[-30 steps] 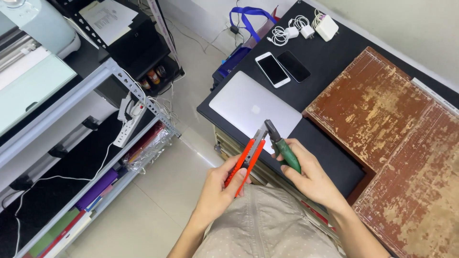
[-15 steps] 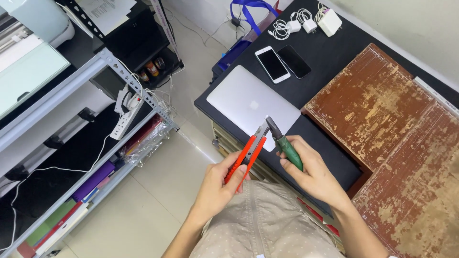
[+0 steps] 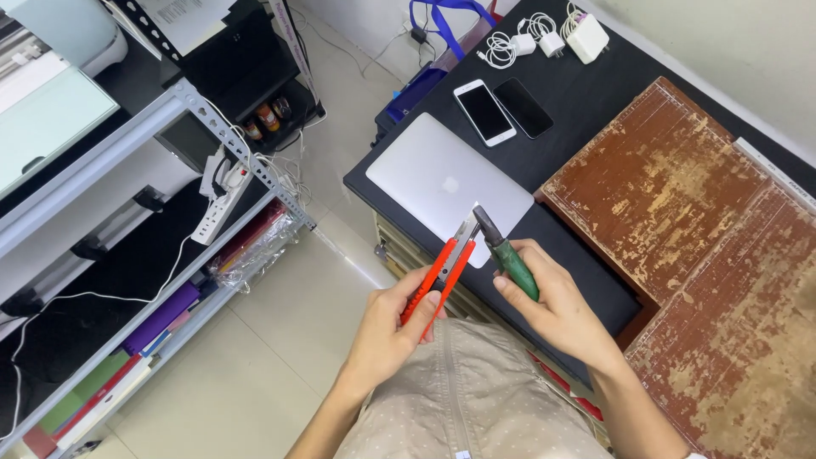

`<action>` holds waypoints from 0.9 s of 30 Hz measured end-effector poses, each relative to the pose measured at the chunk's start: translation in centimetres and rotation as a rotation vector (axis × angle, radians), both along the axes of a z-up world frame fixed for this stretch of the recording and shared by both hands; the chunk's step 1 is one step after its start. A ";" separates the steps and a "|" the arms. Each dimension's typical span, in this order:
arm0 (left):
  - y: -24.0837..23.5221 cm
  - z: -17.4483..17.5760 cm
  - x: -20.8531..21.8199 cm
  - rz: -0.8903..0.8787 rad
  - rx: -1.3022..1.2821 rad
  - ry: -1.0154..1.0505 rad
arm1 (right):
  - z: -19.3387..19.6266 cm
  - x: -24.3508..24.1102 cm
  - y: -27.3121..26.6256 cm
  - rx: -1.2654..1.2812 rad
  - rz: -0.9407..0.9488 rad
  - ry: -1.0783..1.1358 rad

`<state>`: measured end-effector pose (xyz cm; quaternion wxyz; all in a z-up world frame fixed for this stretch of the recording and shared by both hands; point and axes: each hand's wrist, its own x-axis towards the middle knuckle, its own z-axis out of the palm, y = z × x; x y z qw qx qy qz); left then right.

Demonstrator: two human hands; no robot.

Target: Cutting and shaping cardboard sheets using a utility knife and scissors on a workshop table.

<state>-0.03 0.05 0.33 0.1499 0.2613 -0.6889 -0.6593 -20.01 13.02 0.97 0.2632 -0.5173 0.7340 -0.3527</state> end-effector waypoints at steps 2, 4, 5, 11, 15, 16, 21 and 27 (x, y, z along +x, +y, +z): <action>-0.1 0.0 0.0 -0.006 -0.001 -0.011 | 0.1 -0.1 0.1 0.001 -0.009 0.001; -0.2 0.1 0.0 -0.011 -0.002 -0.020 | 0.2 -0.2 0.0 0.001 -0.017 0.004; -0.1 0.1 0.0 -0.011 -0.005 -0.014 | 0.2 -0.2 0.0 -0.005 -0.013 0.004; 0.0 0.1 -0.3 -0.005 -0.012 -0.010 | 0.1 -0.2 0.1 -0.002 -0.012 0.002; 0.2 0.4 -0.4 0.003 0.009 -0.006 | 0.2 -0.3 0.2 0.010 -0.021 0.003; 0.3 0.3 -0.4 0.004 0.010 -0.006 | 0.2 -0.3 0.2 0.010 -0.020 0.003; 0.4 0.2 -0.5 0.010 -0.013 -0.005 | 0.3 -0.3 0.3 -0.007 0.001 0.017; 0.5 0.2 -0.4 0.004 -0.040 0.014 | 0.2 -0.4 0.4 0.007 -0.006 0.018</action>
